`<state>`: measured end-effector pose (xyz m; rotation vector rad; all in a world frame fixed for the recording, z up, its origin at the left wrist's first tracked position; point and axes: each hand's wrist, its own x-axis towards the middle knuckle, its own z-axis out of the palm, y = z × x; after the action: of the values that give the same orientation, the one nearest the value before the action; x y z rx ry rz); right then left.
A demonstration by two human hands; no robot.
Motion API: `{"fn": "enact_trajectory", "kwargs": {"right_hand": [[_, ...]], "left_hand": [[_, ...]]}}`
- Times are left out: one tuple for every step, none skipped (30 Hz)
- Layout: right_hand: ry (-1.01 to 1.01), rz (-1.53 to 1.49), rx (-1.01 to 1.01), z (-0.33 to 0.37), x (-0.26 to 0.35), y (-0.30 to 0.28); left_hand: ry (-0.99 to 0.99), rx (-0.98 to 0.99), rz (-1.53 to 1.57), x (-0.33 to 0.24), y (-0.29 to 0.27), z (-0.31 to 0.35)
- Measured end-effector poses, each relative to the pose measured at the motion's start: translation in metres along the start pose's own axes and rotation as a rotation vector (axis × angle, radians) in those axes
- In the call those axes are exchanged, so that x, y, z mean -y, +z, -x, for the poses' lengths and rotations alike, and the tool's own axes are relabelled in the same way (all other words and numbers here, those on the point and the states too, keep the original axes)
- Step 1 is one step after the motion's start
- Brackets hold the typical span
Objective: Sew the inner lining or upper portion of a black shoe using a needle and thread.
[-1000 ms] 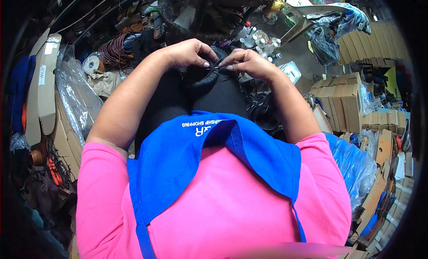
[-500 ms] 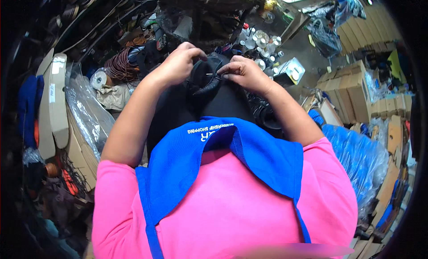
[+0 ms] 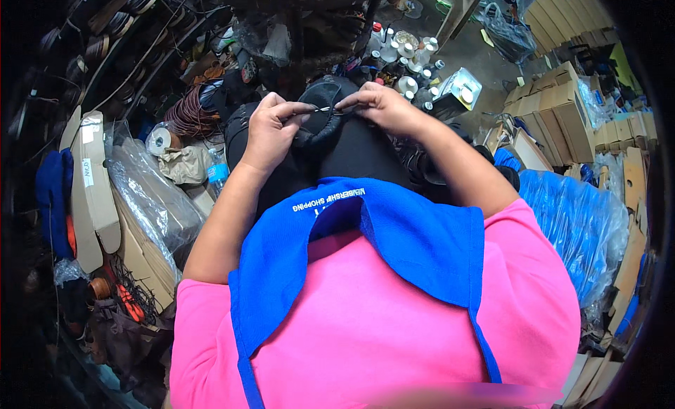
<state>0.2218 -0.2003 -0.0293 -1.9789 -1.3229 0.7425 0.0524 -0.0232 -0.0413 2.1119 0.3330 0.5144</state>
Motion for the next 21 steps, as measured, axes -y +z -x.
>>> {"fn": "enact_trajectory", "kwargs": {"right_hand": [[0.009, -0.014, 0.055, -0.005, -0.003, -0.006], [-0.027, -0.042, 0.083, -0.009, -0.004, -0.01], [0.002, -0.04, 0.115, -0.013, -0.005, -0.013], [-0.019, -0.05, 0.112, -0.015, -0.006, -0.015], [-0.028, -0.011, 0.124, -0.017, -0.005, -0.017], [-0.044, 0.025, 0.132, -0.018, -0.005, -0.017], [-0.036, 0.026, 0.138, -0.019, -0.004, -0.017], [-0.033, 0.033, 0.129, -0.019, -0.003, -0.017], [-0.026, 0.043, 0.12, -0.019, -0.001, -0.018], [-0.03, 0.04, 0.119, -0.02, 0.0, -0.018], [-0.036, 0.043, 0.128, -0.02, 0.0, -0.018], [-0.022, 0.057, 0.13, -0.021, 0.001, -0.018], [-0.042, 0.045, 0.134, -0.021, 0.002, -0.019], [-0.047, 0.054, 0.129, -0.021, 0.002, -0.019], [-0.029, 0.075, 0.131, -0.021, 0.002, -0.02], [-0.053, 0.063, 0.123, -0.021, 0.002, -0.02], [-0.046, 0.055, 0.133, -0.02, 0.002, -0.021], [-0.057, 0.041, 0.137, -0.02, 0.002, -0.021], [-0.04, 0.049, 0.143, -0.019, 0.001, -0.021], [-0.019, -0.016, 0.162, -0.02, 0.0, -0.021], [-0.005, -0.079, 0.178, -0.02, -0.001, -0.021]], "left_hand": [[-0.008, 0.001, -0.006, 0.002, 0.001, -0.002], [-0.01, 0.023, -0.026, 0.003, 0.001, -0.004], [-0.028, 0.054, -0.05, 0.005, 0.002, -0.005], [-0.012, 0.045, -0.046, 0.007, 0.003, -0.005], [-0.009, 0.056, -0.05, 0.008, 0.003, -0.005], [-0.003, 0.074, -0.051, 0.009, 0.004, -0.005], [-0.008, 0.068, -0.055, 0.01, 0.004, -0.005], [-0.012, 0.074, -0.056, 0.011, 0.004, -0.005], [-0.003, 0.084, -0.048, 0.012, 0.004, -0.005], [-0.016, 0.08, -0.058, 0.012, 0.004, -0.006], [-0.017, 0.085, -0.065, 0.011, 0.004, -0.006], [-0.022, 0.095, -0.075, 0.011, 0.003, -0.007], [-0.017, 0.092, -0.073, 0.011, 0.004, -0.007], [-0.015, 0.09, -0.063, 0.01, 0.004, -0.007], [-0.011, 0.09, -0.049, 0.01, 0.004, -0.007], [-0.013, 0.088, -0.052, 0.01, 0.005, -0.007], [0.0, 0.102, -0.057, 0.011, 0.005, -0.007], [0.034, 0.118, -0.048, 0.011, 0.006, -0.007], [0.014, 0.115, -0.06, 0.012, 0.006, -0.008], [0.024, 0.132, -0.068, 0.014, 0.007, -0.011], [0.034, 0.148, -0.076, 0.015, 0.007, -0.014]]}}
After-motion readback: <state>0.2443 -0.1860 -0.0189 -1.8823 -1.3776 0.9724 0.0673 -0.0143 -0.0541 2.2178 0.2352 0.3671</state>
